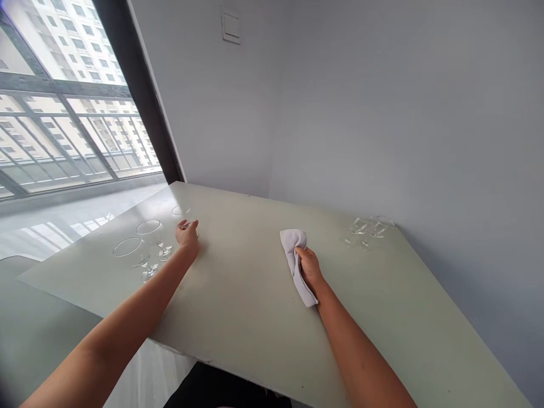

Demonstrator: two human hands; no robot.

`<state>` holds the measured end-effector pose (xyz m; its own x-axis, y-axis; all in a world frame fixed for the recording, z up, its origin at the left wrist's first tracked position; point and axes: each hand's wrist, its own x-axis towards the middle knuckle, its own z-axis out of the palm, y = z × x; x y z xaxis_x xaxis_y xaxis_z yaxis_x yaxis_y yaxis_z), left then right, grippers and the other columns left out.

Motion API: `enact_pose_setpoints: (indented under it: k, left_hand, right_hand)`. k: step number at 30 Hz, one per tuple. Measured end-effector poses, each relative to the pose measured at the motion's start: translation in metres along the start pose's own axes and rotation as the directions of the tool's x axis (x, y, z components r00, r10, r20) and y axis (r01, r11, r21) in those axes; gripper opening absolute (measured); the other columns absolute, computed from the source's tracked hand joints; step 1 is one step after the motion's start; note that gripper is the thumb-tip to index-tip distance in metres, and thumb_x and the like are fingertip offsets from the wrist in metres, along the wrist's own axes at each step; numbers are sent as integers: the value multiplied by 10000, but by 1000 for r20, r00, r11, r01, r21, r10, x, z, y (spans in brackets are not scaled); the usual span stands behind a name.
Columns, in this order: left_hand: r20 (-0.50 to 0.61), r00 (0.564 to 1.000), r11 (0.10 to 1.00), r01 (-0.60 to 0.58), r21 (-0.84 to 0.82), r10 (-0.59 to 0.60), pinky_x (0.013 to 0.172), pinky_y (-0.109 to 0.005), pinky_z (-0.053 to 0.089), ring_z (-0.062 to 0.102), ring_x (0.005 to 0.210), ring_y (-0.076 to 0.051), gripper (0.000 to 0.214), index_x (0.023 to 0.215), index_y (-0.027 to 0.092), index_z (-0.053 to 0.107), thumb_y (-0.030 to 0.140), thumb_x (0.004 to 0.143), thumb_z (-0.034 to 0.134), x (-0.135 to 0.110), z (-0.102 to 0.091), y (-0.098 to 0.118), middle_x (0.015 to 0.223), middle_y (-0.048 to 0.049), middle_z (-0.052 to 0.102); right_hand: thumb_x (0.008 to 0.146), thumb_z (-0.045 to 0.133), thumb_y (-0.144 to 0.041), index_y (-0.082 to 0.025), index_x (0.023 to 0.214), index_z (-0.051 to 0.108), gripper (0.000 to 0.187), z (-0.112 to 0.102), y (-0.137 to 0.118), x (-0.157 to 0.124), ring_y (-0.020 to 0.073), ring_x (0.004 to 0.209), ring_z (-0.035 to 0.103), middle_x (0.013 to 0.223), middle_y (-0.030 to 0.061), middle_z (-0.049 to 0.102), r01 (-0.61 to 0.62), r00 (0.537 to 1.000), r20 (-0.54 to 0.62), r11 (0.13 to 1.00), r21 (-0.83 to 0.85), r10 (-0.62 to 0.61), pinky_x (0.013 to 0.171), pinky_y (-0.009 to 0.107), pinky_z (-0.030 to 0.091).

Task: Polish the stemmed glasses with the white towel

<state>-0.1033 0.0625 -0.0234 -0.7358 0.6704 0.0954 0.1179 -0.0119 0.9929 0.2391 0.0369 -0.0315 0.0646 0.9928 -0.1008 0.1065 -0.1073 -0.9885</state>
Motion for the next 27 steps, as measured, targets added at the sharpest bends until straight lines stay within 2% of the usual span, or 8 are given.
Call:
enact_pose_setpoints:
  k: [6,10,12,16,20,23,25,27]
  left_hand:
    - [223,975,994,-40,103,17,670,-271,407,526,720,-134,356,917,196,545,395,635,635,-45,39,14,775,-3,558]
    - [383,900,924,-309,225,208,756,-304,383,517,871,-181,296,872,205,560,412,670,622,-79,59,29,803,-18,593]
    - [456,850,881,-405,245,264,729,-296,391,530,834,-168,295,918,202,530,420,723,570,-90,64,32,842,-23,599]
    - [519,804,872,-446,203,291,630,-268,406,538,675,-129,354,1025,190,465,432,770,507,-104,67,26,847,-22,584]
    - [517,775,808,-538,238,364,648,-300,417,539,667,-142,506,1197,189,350,431,778,500,-110,65,14,857,-24,568]
    - [524,736,736,-621,269,429,746,-360,413,556,778,-186,660,1283,172,260,482,761,518,-113,63,11,889,-46,569]
    - [534,690,679,-685,265,488,810,-390,389,550,849,-209,705,1307,148,238,498,761,514,-116,62,11,908,-65,571]
    - [553,623,606,-756,247,553,846,-397,366,537,896,-222,694,1317,123,235,465,776,505,-118,59,11,932,-85,572]
  right_hand:
    - [665,550,-361,-180,734,571,195,-6,-6,3,170,527,552,541,10,566,-152,988,12,965,214,153,496,281,453]
    - [665,609,-339,-171,797,616,214,-2,-16,0,172,604,593,590,10,609,-267,948,-20,829,492,317,551,267,477]
    - [653,630,-313,-172,784,621,193,0,-22,-3,165,616,592,608,7,616,-223,947,-68,794,566,314,550,257,472]
    - [619,669,-322,-177,726,610,190,-1,-37,-13,143,603,558,631,-11,604,-24,961,-211,813,581,179,526,238,437]
    - [645,662,-389,-167,663,582,237,-5,-55,-30,101,545,462,575,-42,516,145,954,-294,946,291,-56,495,212,358]
    - [722,594,-410,-171,681,566,244,5,-71,-43,84,538,399,581,-51,463,292,903,-353,952,88,-245,487,200,316]
    - [766,545,-407,-175,736,577,236,21,-79,-51,92,563,414,615,-39,477,365,886,-310,931,12,-344,506,203,334]
    - [794,506,-391,-182,838,599,233,40,-83,-57,114,632,475,724,-4,541,419,897,-141,907,-36,-419,544,212,381]
